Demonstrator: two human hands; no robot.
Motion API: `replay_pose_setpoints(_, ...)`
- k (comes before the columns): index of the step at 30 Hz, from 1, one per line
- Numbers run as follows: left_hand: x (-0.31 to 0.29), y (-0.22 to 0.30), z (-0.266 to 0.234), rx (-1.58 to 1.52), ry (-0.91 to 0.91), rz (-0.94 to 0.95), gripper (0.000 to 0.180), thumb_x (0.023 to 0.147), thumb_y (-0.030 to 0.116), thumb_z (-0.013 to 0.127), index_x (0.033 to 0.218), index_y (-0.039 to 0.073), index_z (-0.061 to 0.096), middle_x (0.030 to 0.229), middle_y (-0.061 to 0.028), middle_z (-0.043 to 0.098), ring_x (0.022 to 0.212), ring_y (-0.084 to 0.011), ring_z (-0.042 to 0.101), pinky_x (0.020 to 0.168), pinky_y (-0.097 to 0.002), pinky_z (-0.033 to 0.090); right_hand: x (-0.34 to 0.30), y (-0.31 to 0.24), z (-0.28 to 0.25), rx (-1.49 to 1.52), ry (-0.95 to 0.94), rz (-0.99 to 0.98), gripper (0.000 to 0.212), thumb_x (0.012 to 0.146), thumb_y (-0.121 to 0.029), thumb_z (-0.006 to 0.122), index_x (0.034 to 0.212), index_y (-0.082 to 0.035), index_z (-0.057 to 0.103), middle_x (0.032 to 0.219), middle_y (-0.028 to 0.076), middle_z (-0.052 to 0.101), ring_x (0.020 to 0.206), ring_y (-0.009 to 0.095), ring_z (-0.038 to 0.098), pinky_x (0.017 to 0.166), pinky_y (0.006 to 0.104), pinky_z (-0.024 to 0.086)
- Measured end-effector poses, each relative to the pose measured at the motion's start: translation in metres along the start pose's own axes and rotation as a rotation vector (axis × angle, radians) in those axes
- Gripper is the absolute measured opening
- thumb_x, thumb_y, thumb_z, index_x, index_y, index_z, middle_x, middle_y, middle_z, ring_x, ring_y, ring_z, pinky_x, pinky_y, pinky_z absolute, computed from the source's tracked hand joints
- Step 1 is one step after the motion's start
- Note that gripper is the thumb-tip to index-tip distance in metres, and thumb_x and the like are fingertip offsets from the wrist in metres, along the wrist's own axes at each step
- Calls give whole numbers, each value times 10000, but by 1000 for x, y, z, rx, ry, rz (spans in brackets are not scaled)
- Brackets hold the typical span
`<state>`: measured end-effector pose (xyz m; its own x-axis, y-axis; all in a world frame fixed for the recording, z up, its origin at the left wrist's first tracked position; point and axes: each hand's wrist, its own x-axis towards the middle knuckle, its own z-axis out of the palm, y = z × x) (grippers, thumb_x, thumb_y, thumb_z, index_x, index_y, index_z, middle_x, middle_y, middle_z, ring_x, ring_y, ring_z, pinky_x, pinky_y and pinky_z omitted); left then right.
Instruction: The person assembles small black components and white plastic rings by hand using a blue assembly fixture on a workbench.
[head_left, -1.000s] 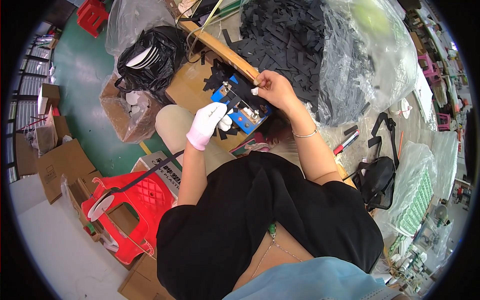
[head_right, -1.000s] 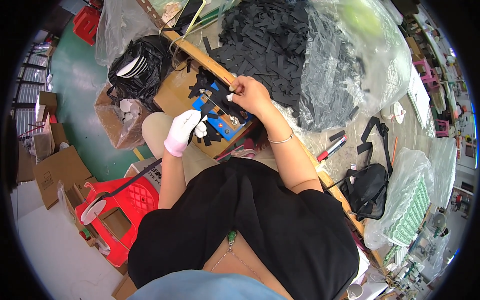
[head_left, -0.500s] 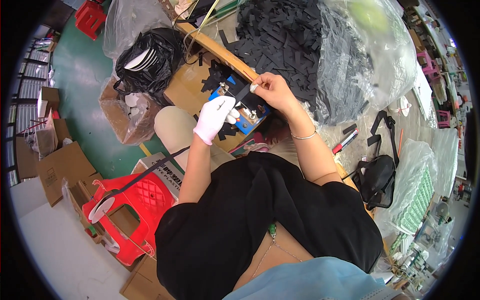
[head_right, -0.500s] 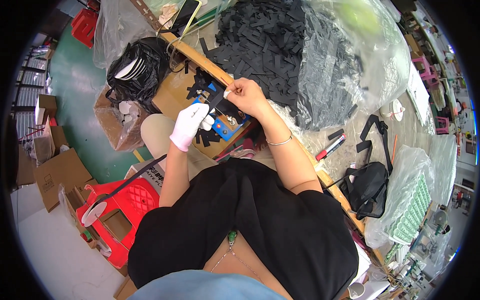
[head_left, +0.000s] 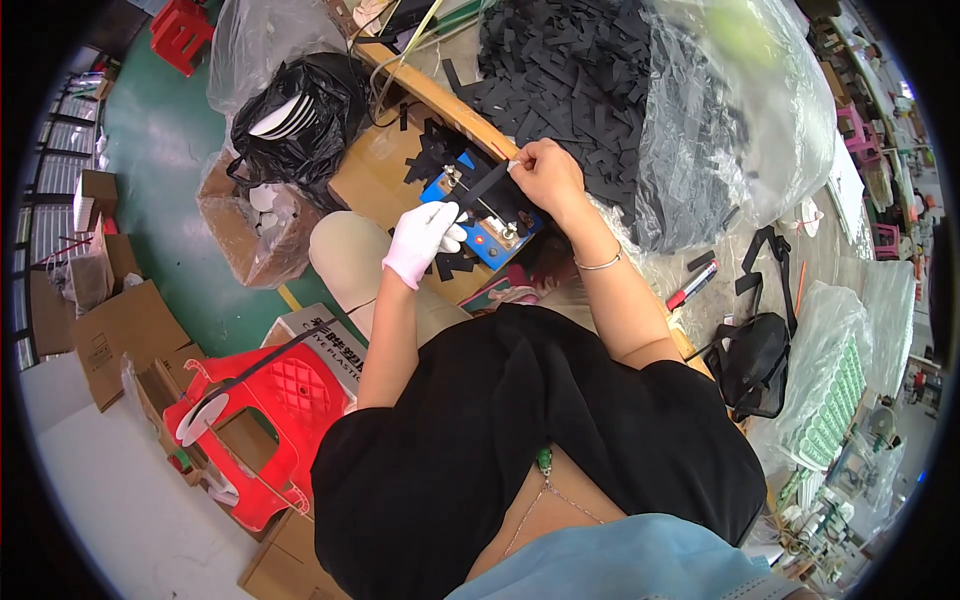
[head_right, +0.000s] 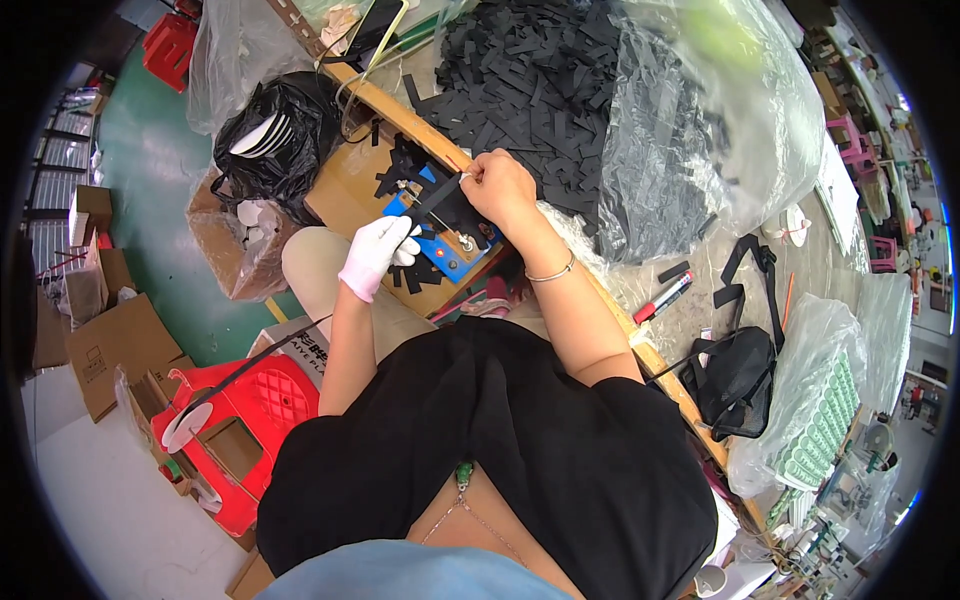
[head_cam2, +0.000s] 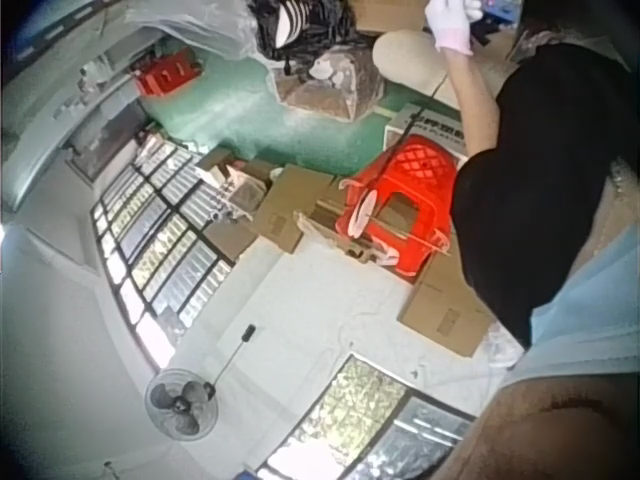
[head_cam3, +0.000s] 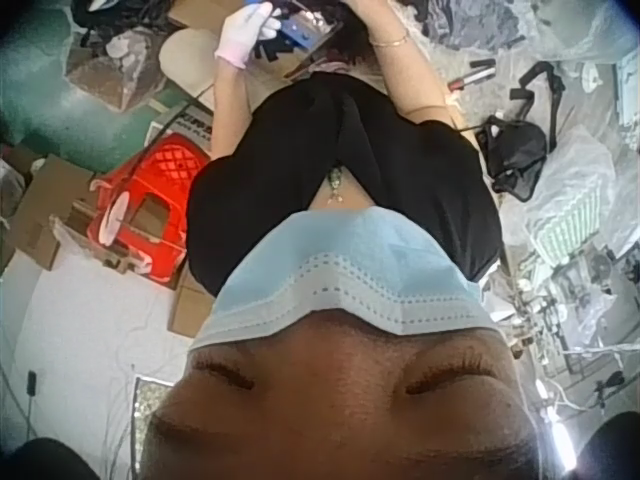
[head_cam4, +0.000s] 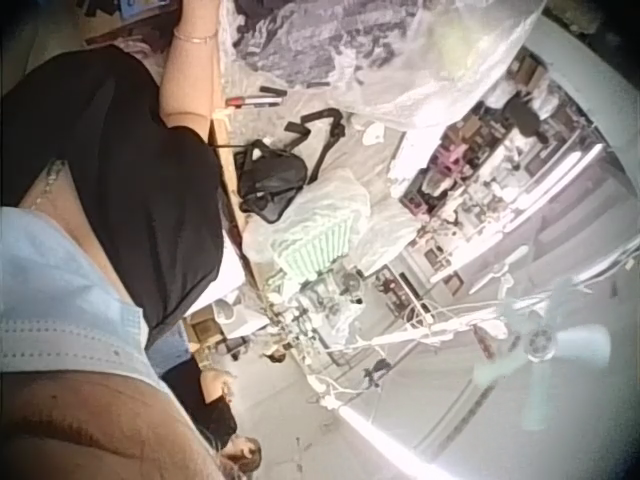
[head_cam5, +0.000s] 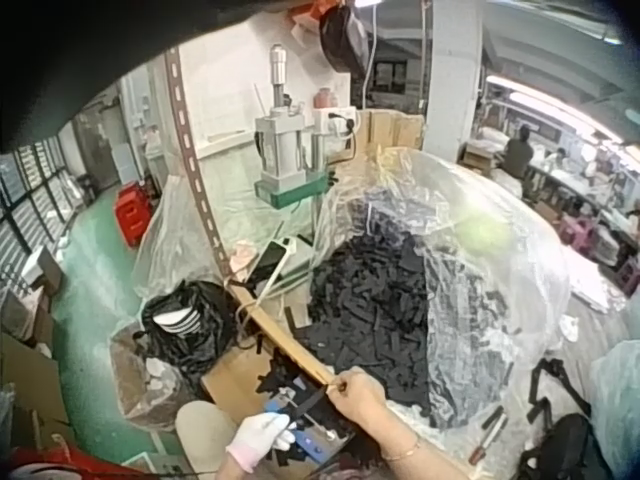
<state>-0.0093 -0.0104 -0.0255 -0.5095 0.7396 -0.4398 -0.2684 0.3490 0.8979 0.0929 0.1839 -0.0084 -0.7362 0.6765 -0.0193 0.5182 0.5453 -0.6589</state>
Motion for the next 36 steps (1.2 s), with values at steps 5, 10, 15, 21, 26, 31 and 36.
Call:
replay_pose_setpoints(5, 6, -6, 0, 28, 0, 4, 291, 904, 272, 516, 875, -1, 612, 687, -65, 617, 540, -91, 544, 528, -222, 449, -1, -2, 0, -5, -6, 23, 151, 697, -191, 616, 730, -45, 636, 806, 121, 591, 765, 292, 599, 675, 388, 470)
replay_pose_setpoints(10, 0, -4, 2, 33, 34, 6, 290, 906, 265, 514, 883, -8, 611, 694, -66, 616, 544, -92, 542, 528, -219, 447, -3, 1, -4, 41, -29, -24, 158, 681, -159, 638, 796, -52, 620, 821, 114, 590, 772, 290, 601, 680, 381, 473)
replay_pose_setpoints(15, -19, 13, 1, -119, -110, 143, 283, 911, 252, 513, 899, -16, 601, 697, -69, 615, 548, -96, 546, 528, -223, 452, -6, 17, -8, 406, -83, -64, 158, 695, -129, 665, 805, -40, 594, 741, 55, 588, 680, 173, 568, 629, 300, 447)
replay_pose_setpoints(21, -11, 31, 20, -137, -79, 165, 260, 913, 216, 508, 919, -29, 594, 703, -79, 617, 569, -115, 573, 539, -226, 468, -12, 4, -18, 620, -291, -8, 193, 803, -165, 633, 931, -25, 663, 670, -14, 568, 593, 47, 431, 539, 219, 383)
replay_pose_setpoints(26, -7, 37, 29, -133, -46, 156, 256, 912, 197, 504, 922, -41, 598, 712, -98, 624, 572, -126, 582, 546, -232, 472, -12, 7, -20, 734, -186, -43, 184, 834, -133, 610, 983, -27, 613, 786, -42, 573, 632, 17, 452, 531, 185, 366)
replay_pose_setpoints(31, -9, 32, 24, -143, -42, 169, 256, 911, 197, 505, 920, -42, 597, 713, -101, 625, 578, -130, 584, 548, -234, 468, 13, 28, -59, 1407, 311, 137, 149, 833, -26, 462, 949, 17, 545, 863, 124, 599, 833, 231, 618, 710, 320, 518)
replay_pose_setpoints(36, -11, 27, 22, -145, -15, 149, 251, 908, 196, 509, 922, -39, 597, 709, -97, 624, 567, -123, 575, 541, -227, 463, 20, 49, -73, 1431, 274, 110, 329, 853, -243, 499, 1075, -2, 529, 1166, 202, 488, 957, 290, 576, 791, 359, 496)
